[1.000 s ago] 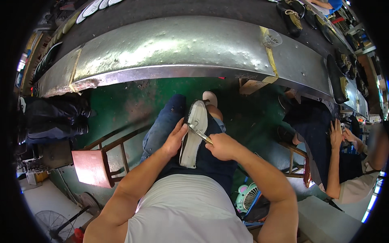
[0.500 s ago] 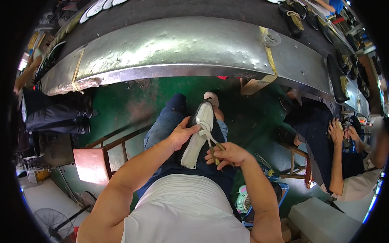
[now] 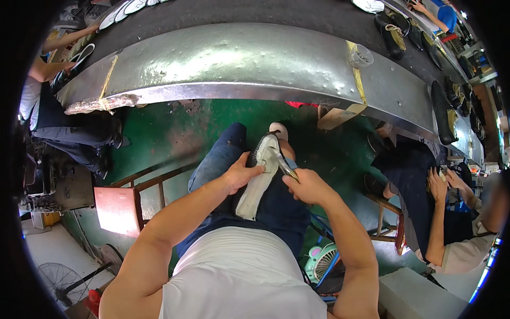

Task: The recorder uses lasting pliers to pull and secure shoe uppers over a last on an assembly line.

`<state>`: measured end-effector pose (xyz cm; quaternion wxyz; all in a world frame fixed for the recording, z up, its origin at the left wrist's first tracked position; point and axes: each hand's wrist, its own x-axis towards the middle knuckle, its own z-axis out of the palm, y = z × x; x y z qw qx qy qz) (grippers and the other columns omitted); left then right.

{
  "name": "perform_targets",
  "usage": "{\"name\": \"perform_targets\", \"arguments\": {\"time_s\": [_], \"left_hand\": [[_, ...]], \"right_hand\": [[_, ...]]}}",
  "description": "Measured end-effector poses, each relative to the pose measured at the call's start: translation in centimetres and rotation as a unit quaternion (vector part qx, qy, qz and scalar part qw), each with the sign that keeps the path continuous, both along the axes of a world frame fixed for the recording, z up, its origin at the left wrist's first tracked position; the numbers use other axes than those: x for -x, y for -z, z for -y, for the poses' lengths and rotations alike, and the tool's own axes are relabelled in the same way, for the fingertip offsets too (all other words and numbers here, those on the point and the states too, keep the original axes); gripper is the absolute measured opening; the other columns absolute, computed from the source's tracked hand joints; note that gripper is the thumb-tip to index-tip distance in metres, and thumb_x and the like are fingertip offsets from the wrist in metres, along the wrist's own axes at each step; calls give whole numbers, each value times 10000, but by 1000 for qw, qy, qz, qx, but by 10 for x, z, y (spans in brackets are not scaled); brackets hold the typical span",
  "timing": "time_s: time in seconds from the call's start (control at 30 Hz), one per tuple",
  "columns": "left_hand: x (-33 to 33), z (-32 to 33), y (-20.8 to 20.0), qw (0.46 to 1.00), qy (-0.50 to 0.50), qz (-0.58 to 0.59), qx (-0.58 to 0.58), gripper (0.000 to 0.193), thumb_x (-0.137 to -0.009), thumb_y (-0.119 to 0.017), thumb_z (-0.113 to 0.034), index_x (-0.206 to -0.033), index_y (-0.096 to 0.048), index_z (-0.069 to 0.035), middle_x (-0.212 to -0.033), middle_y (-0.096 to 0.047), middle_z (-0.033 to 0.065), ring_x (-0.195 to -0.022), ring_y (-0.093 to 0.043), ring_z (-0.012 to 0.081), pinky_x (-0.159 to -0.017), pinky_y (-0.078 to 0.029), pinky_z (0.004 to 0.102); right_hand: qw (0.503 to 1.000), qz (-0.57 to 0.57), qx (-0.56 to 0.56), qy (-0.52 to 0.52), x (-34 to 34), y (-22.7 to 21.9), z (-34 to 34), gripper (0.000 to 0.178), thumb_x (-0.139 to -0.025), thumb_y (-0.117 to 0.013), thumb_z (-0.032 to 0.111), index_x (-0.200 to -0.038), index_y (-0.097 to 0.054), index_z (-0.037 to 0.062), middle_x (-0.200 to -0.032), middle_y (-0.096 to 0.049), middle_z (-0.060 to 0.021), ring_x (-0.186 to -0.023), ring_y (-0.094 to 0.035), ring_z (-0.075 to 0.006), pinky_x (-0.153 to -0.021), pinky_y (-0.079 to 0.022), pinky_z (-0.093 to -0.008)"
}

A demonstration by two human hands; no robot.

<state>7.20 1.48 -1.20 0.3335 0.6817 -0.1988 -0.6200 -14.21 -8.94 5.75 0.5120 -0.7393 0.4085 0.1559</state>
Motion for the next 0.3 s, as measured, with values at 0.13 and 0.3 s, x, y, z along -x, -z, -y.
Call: {"name": "perform_targets", "arguments": {"time_s": [0.13, 0.3], "left_hand": [[-9, 1, -5, 997, -11, -74, 6, 894, -854, -776, -271, -1532, -258, -5, -1394, -526, 233, -1257, -556, 309, -1044, -466, 405], [-12, 10, -20, 994, 55, -94, -22, 1046, -853, -789, -310, -1575, -103, 9, -1531, -391, 226, -1391, -431, 294, -1144, -351, 404]], "right_hand": [[993, 14, -115, -1, 28, -14, -26, 316, -960, -602, 283, -957, -625, -32, -767, -676, -147, -636, -673, -263, -640, -528, -389], [978, 12, 130, -161, 22, 9, -69, 508, -934, -666, 320, -1378, -528, 117, -1119, -696, -205, -969, -710, -289, -900, -534, -405]]}}
